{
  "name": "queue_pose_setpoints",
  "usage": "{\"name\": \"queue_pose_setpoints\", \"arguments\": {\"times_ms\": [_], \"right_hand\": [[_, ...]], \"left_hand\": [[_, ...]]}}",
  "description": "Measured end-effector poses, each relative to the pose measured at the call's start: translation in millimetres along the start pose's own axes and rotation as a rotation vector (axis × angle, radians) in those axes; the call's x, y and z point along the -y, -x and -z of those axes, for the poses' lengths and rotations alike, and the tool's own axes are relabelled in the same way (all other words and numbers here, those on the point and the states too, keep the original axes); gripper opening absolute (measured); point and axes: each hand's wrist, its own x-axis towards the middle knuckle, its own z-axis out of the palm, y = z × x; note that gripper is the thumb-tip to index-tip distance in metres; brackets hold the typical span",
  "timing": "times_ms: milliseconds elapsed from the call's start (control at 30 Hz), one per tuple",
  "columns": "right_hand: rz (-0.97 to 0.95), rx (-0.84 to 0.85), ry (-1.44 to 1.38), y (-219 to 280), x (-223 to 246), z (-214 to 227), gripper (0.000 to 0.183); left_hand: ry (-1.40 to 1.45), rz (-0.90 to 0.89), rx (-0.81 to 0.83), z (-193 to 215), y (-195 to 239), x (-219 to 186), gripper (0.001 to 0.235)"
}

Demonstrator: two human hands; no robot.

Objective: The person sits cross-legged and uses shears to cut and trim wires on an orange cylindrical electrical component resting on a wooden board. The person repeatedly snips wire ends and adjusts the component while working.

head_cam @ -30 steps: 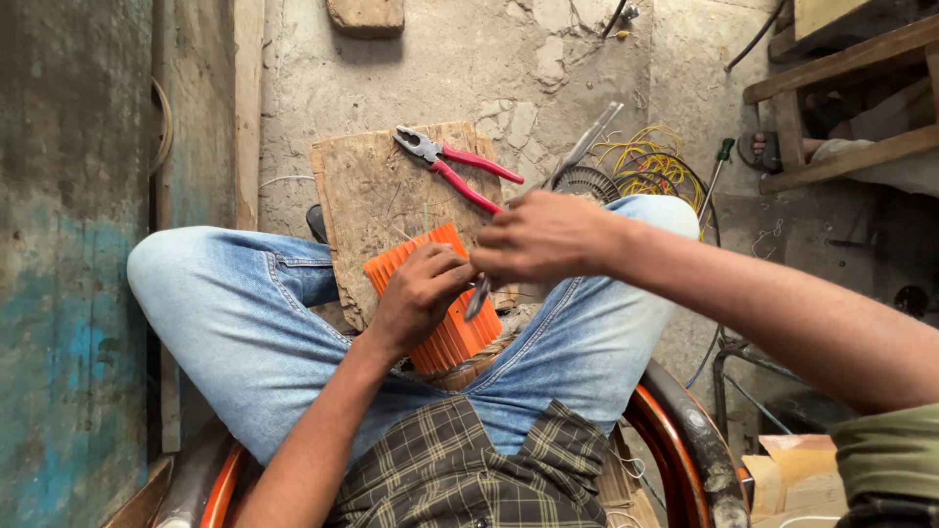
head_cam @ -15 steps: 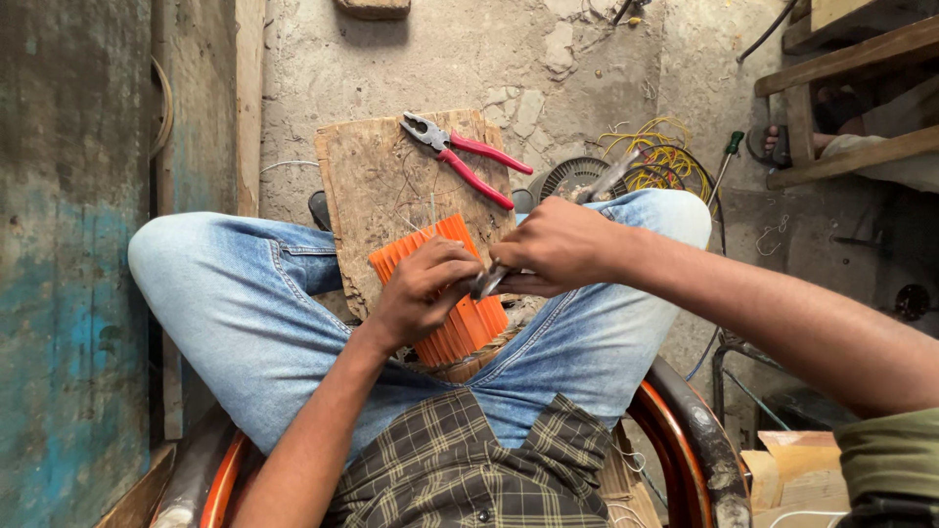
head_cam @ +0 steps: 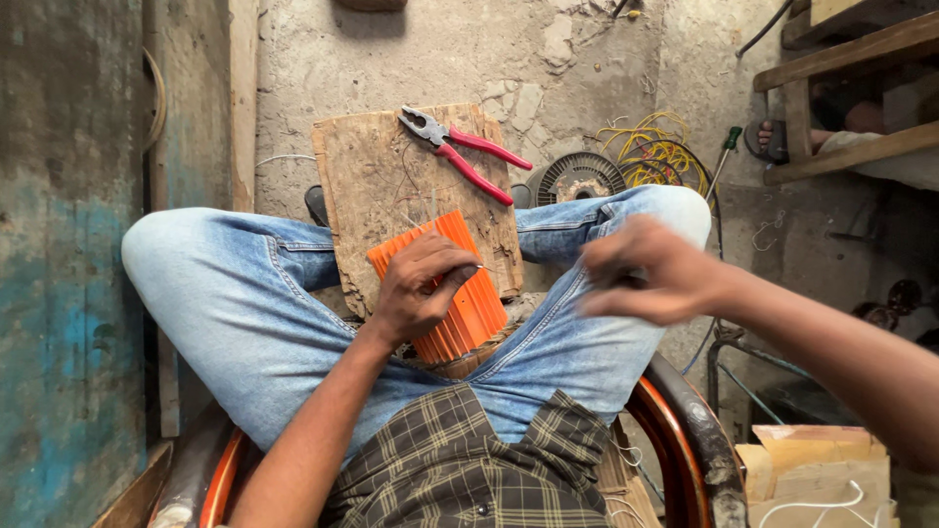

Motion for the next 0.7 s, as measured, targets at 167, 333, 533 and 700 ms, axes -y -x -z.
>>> {"name": "queue_pose_setpoints", "arguments": {"times_ms": [167,333,533,700], "right_hand": [[-0.738,-0.583,-0.609,1,16,-20,0.024],[-0.843,-0.504,-0.778,-32,-27,-100,0.036],[-0.747,-0.479,-0.986,-50,-30,-125,0.026],[-0.728,-0.499,-0.995,-47,-29,-129,0.023]], "left_hand": [[-0.044,-0.027,-0.131,-5,-6,-6,0.015],[-0.051,-0.044,-0.148,-10,-2,-5,0.018],[-0.071,-0.027,-0.114,-8,1,-2,0.019],[-0.047,-0.044,-0.097,-7,2,-4,0.021]]}}
